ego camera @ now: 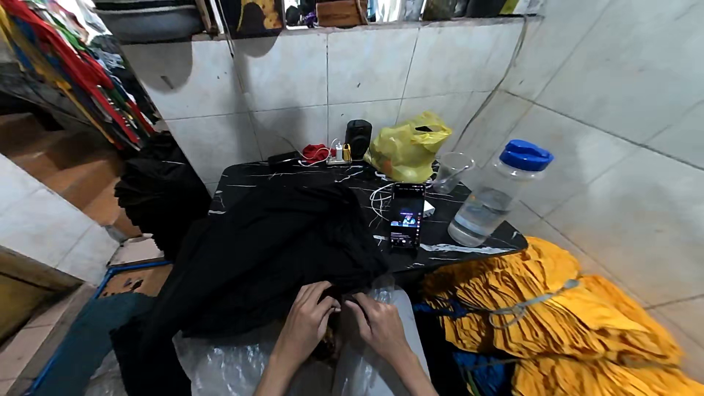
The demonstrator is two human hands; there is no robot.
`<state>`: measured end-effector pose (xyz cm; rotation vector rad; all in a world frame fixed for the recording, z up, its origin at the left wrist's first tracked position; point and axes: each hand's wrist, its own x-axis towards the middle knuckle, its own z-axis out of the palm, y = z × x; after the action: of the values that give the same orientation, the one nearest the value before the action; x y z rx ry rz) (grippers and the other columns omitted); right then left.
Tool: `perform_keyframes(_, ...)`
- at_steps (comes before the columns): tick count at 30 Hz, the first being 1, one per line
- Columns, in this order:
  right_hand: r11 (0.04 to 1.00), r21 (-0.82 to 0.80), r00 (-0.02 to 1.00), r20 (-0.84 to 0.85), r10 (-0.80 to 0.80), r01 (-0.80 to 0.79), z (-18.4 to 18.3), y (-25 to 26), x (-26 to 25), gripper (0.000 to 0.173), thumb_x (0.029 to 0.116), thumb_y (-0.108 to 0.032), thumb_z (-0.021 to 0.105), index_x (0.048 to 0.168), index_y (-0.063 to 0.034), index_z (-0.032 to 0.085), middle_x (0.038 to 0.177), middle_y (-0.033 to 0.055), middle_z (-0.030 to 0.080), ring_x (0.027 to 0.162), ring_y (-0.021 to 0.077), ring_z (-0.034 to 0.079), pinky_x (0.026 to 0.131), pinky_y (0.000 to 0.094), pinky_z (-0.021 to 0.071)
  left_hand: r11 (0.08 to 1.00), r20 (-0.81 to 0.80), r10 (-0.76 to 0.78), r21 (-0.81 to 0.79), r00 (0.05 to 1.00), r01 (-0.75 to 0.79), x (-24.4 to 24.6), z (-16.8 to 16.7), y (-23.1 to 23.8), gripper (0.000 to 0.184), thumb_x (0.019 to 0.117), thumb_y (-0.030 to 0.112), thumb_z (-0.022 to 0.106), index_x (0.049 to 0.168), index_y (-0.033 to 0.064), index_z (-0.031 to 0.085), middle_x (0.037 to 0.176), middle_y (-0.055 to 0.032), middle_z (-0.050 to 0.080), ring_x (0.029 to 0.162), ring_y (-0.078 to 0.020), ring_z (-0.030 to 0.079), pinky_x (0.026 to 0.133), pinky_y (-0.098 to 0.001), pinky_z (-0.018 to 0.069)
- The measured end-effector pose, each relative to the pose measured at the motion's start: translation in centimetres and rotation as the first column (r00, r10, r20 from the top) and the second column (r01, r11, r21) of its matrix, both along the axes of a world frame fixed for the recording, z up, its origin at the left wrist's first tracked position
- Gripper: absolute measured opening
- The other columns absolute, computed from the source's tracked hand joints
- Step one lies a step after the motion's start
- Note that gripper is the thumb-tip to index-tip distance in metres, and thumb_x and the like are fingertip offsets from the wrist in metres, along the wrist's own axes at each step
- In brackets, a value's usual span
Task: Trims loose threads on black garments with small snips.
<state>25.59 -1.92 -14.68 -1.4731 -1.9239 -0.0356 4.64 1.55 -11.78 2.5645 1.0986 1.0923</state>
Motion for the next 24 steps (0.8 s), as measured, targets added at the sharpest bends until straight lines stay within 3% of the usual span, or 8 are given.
perform_keyframes(5,0.998,0.033,0.99,-0.132,-0.046,0.051,-0.9,-0.8,1.5,0.041,0.1002,-0.048,0.059,0.1,-0.0093,0.073,0.069,-0.0013,0.064,0.055,0.0096,0.059,0.05,0.0294,0.051,0.998,0.036,0.026,-0.06,0.999,-0.024,-0.3,0.7,0.6,0.013,0.0983,0.024,0.064,0.094,0.0207,0.076,0.123,-0.0033,0.068,0.122,-0.0163,0.06,0.108,-0.0331,0.0475)
perform_keyframes(9,0.998,-0.015,0.996,-0.072,0.06,-0.061,-0.1,-0.2,0.0,0.038,0.1024,-0.042,0.057,0.11,-0.0093,0.075,0.086,0.0037,0.075,0.067,0.0165,0.071,0.06,0.0376,0.0602,0.998,0.053,0.029,-0.06,0.998,-0.026,0.4,0.6,0.6,0.014,0.0967,0.027,0.064,0.092,0.0216,0.076,0.121,-0.0034,0.069,0.12,-0.0174,0.061,0.107,-0.0359,0.0466)
perform_keyframes(11,0.997,-0.013,0.996,-0.062,0.071,-0.072,-0.8,0.3,-0.7,0.034,0.1049,-0.038,0.052,0.106,-0.0118,0.074,0.082,0.0033,0.074,0.064,0.018,0.071,0.055,0.0397,0.0583,0.997,0.021,0.013,-0.07,1.0,-0.012,0.1,0.6,0.6,0.012,0.0952,0.028,0.067,0.09,0.0217,0.076,0.123,-0.0057,0.068,0.122,-0.0199,0.06,0.108,-0.0386,0.0461)
perform_keyframes(14,0.999,-0.005,0.987,-0.154,-0.044,0.044,-1.5,0.2,-0.4,0.036,0.1044,-0.04,0.053,0.099,-0.0115,0.074,0.073,0.0014,0.07,0.06,0.0156,0.068,0.053,0.0377,0.057,0.98,-0.092,-0.072,-0.194,0.993,0.053,-1.0,1.7,0.2,0.016,0.0888,0.011,0.071,0.092,0.0244,0.08,0.134,-0.0112,0.064,0.135,-0.028,0.053,0.116,-0.0481,0.0387)
perform_keyframes(17,0.987,-0.007,0.87,-0.471,-0.147,0.163,-1.4,-0.3,0.5,0.036,0.0961,-0.042,0.066,0.098,-0.0059,0.072,0.067,-0.0022,0.061,0.054,0.0053,0.054,0.051,0.0253,0.0498,0.967,-0.115,-0.132,-0.232,0.985,0.103,-1.2,2.7,0.1,0.049,0.081,-0.007,0.06,0.107,0.0305,0.079,0.135,-0.0071,0.064,0.136,-0.0276,0.052,0.115,-0.051,0.0392)
perform_keyframes(20,0.992,-0.046,0.701,-0.703,-0.116,0.119,0.8,0.0,0.2,0.031,0.0907,-0.032,0.076,0.102,-0.0042,0.072,0.079,-0.0017,0.069,0.066,0.0025,0.062,0.061,0.0206,0.0554,0.966,0.032,-0.132,-0.22,0.991,0.136,0.7,3.0,0.4,0.035,0.0939,0.0,0.055,0.119,0.0179,0.072,0.121,0.0004,0.07,0.119,-0.0161,0.062,0.103,-0.0365,0.0511)
perform_keyframes(22,0.992,-0.112,0.621,-0.773,-0.128,0.064,1.8,0.5,-0.3,0.023,0.0918,-0.023,0.076,0.104,-0.0037,0.074,0.087,0.0011,0.074,0.077,0.0052,0.069,0.071,0.0229,0.0599,0.954,0.077,-0.131,-0.262,0.988,0.147,2.6,3.0,0.3,0.029,0.1007,0.008,0.058,0.128,0.0104,0.067,0.125,-0.0031,0.069,0.116,-0.0136,0.066,0.101,-0.0293,0.0551)
perform_keyframes(24,0.995,-0.098,0.538,-0.837,-0.102,0.036,2.3,0.7,-0.6,0.009,0.0944,-0.009,0.07,0.096,-0.0011,0.073,0.083,0.0037,0.073,0.074,0.0084,0.069,0.071,0.0235,0.0596,0.955,0.069,-0.116,-0.266,0.991,0.13,4.3,3.0,0.4,0.034,0.1003,0.012,0.062,0.134,0.0087,0.063,0.13,-0.0066,0.067,0.116,-0.015,0.067,0.1,-0.0295,0.056)
